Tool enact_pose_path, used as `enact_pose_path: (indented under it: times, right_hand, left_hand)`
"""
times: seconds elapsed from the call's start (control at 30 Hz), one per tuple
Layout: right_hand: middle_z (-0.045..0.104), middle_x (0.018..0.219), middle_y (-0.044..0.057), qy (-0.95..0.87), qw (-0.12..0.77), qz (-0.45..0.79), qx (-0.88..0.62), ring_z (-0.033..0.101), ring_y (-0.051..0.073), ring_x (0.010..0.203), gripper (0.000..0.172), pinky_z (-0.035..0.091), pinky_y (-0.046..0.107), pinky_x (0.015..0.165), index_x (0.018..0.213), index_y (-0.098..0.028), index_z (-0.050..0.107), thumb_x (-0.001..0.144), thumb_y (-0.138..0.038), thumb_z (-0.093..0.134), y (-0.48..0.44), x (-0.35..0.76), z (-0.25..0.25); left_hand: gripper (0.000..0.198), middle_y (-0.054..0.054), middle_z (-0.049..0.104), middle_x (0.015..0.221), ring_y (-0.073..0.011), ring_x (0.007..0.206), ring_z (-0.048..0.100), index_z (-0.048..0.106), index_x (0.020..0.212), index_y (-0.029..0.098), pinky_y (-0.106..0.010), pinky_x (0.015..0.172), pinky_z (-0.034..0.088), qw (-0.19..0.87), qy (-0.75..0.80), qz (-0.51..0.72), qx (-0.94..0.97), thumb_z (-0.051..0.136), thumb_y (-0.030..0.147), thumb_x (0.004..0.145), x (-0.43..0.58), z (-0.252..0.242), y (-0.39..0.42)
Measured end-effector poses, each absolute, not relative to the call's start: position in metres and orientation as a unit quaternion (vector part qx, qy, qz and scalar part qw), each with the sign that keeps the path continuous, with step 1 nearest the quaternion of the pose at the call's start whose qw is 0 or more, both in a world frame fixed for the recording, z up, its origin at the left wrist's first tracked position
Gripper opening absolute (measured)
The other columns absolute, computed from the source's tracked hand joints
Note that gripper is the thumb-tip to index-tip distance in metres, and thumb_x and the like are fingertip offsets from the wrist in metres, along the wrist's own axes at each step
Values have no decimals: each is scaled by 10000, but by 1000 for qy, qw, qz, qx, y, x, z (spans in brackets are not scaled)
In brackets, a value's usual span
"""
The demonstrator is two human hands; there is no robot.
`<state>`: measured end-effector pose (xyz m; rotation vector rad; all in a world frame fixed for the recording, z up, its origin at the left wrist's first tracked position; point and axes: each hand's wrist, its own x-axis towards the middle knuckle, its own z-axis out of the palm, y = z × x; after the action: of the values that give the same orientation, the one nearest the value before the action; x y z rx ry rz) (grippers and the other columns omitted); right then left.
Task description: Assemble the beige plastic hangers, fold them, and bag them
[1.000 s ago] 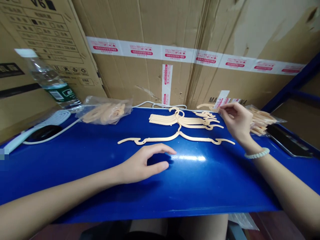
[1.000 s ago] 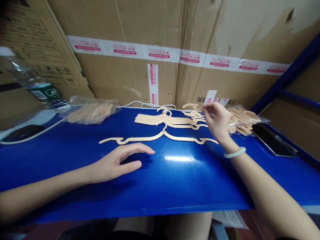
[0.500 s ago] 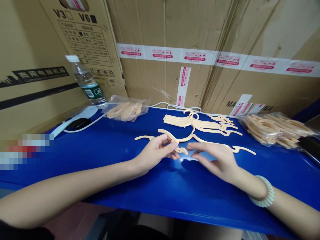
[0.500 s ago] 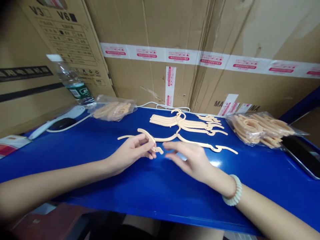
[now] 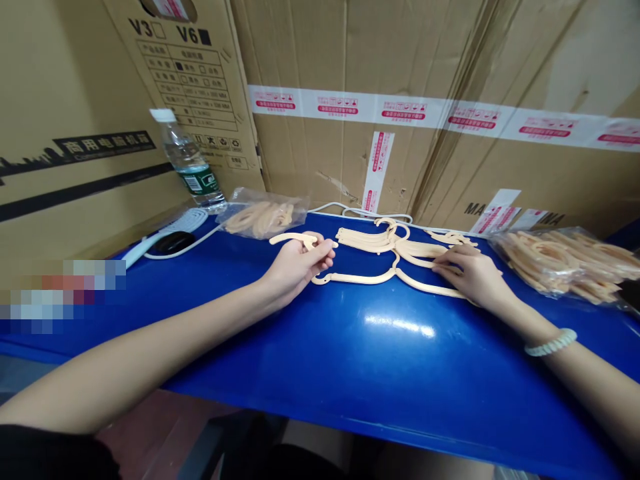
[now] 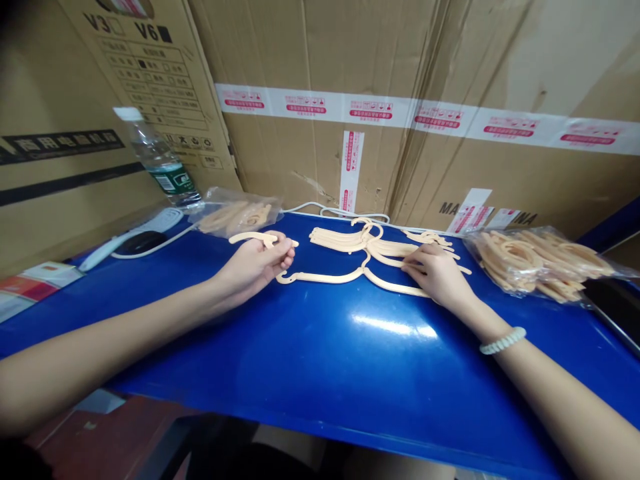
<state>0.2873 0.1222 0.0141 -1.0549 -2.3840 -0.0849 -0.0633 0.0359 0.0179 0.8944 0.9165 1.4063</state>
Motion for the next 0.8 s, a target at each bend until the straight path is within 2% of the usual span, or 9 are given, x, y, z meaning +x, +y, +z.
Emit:
enact_pose_path:
  times: [0.13, 0.33, 0.47, 0.63, 0.8]
  right_hand:
    - [715, 864, 83, -856, 298, 2, -422, 680, 273, 786, 248, 556, 417, 751, 846, -225, 670, 891, -463, 621, 114, 287, 25]
    - [706, 912, 65, -799, 427, 128, -403, 686, 243, 793, 292, 593, 378, 783, 890, -226, 644, 829, -493, 747, 107, 288, 38]
    - [705, 937, 75, -834, 411, 84, -358, 673, 247, 864, 182, 564, 358, 768, 938, -233, 709, 877, -404, 721, 105, 289, 44]
    - [692, 906, 64, -866, 383, 75, -315, 657, 229, 812, 100, 520, 329, 686, 926, -239, 717, 897, -334, 718, 102, 287, 47]
    - [684, 882, 53, -872, 388, 50, -294, 642, 216, 792, 59, 512, 309, 671, 921, -240, 713, 900, -294, 724, 100, 284, 48]
  left_hand:
    - [175, -3, 646, 748, -66, 662, 574, 639, 855, 130, -180, 655, 462, 574, 382, 629, 358, 798, 152, 783, -66, 16, 41]
    - [199, 17, 608, 743, -53, 666, 538, 642, 807, 126, -179, 675, 447, 584, 360, 650, 327, 832, 124, 747, -67, 18, 44]
    - [222, 21, 611, 801, -76, 737, 572, 630, 818, 143, -217, 742, 474, 611, 343, 640, 315, 843, 135, 755, -64, 24, 39]
    - [223, -25, 673, 1047, -142, 950, 631, 571, 769, 156, -328, 900, 497, 664, 299, 615, 302, 785, 124, 822, -61, 28, 34]
    - [200, -16, 660, 964, -159, 914, 646, 571, 792, 166, -354, 897, 509, 695, 286, 585, 304, 758, 124, 851, -61, 27, 32]
